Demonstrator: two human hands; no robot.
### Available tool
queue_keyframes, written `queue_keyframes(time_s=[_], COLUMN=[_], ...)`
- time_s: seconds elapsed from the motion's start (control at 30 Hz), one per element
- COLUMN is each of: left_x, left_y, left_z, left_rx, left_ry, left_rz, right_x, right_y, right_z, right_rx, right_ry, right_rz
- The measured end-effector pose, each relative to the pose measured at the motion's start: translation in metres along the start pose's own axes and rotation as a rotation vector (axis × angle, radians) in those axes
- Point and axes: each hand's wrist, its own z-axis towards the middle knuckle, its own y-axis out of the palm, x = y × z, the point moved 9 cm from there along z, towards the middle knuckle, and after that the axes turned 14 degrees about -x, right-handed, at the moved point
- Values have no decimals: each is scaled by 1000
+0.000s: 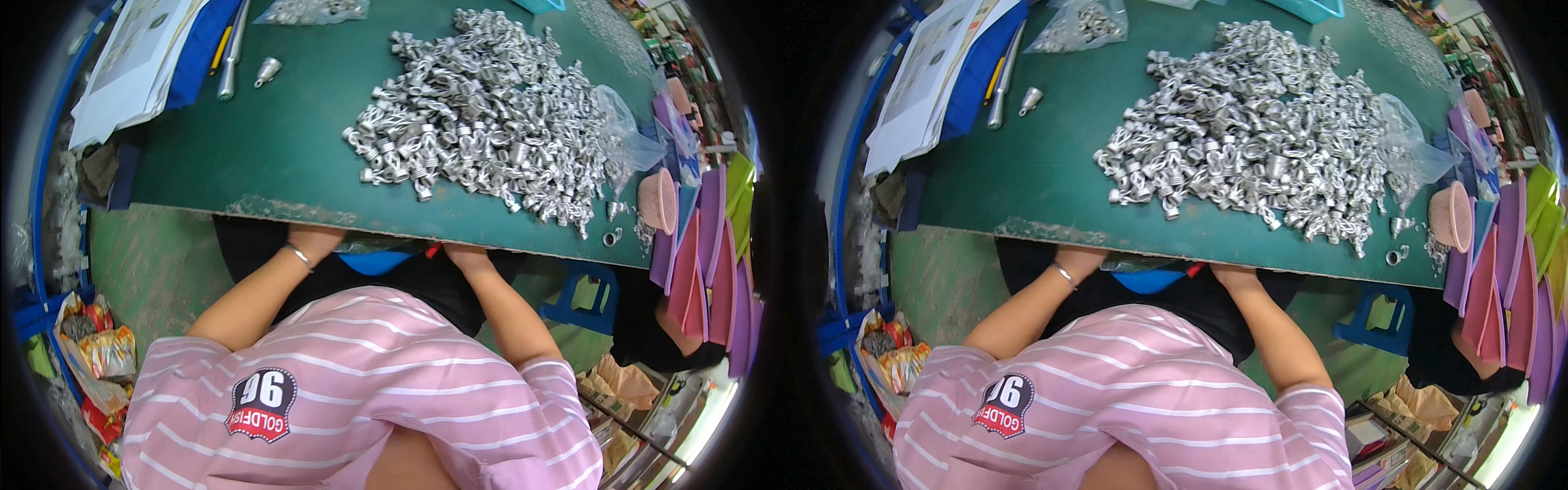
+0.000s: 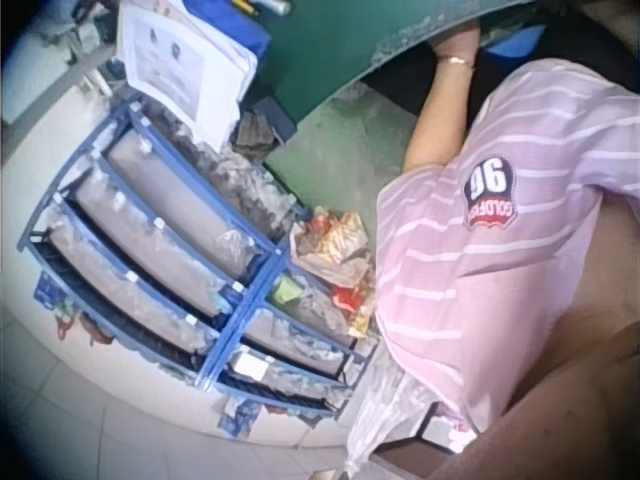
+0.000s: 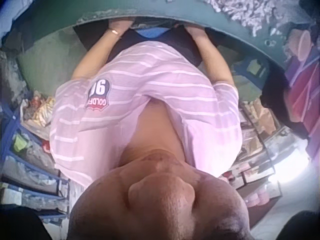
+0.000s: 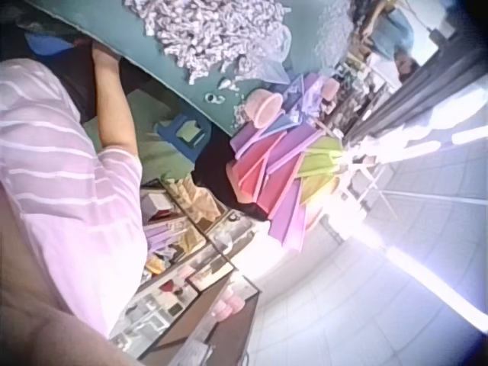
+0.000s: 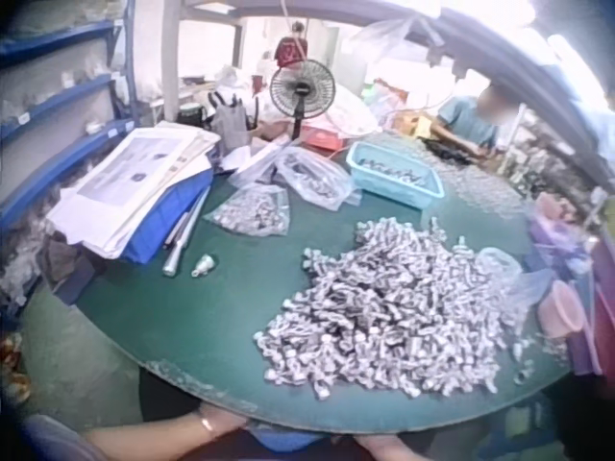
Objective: The person holds small metal parts and uses a red tool to insert components or check fittings. The person picks up several parts from a large pile on the table, handles them individually to join them, and sets them back down.
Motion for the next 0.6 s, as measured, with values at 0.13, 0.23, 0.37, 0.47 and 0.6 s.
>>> queue_keyframes(time_s=[0.13,0.23,0.37,0.47,0.6], left_x=[-31,-38,-44,-51,-54], left_y=[4,1,-2,-8,-12], left_z=[15,35,36,35,36], left_rx=[15,-32,-59,-78,-91], left_ry=[113,88,67,55,54], left_rz=[147,164,155,156,147], right_x=[14,24,39,52,57], right_y=[17,23,26,24,22], right_z=[27,33,23,9,-7], right_rx=[86,100,98,98,110], right_ry=[6,17,11,11,15], right_rz=[-31,-26,-7,10,43])
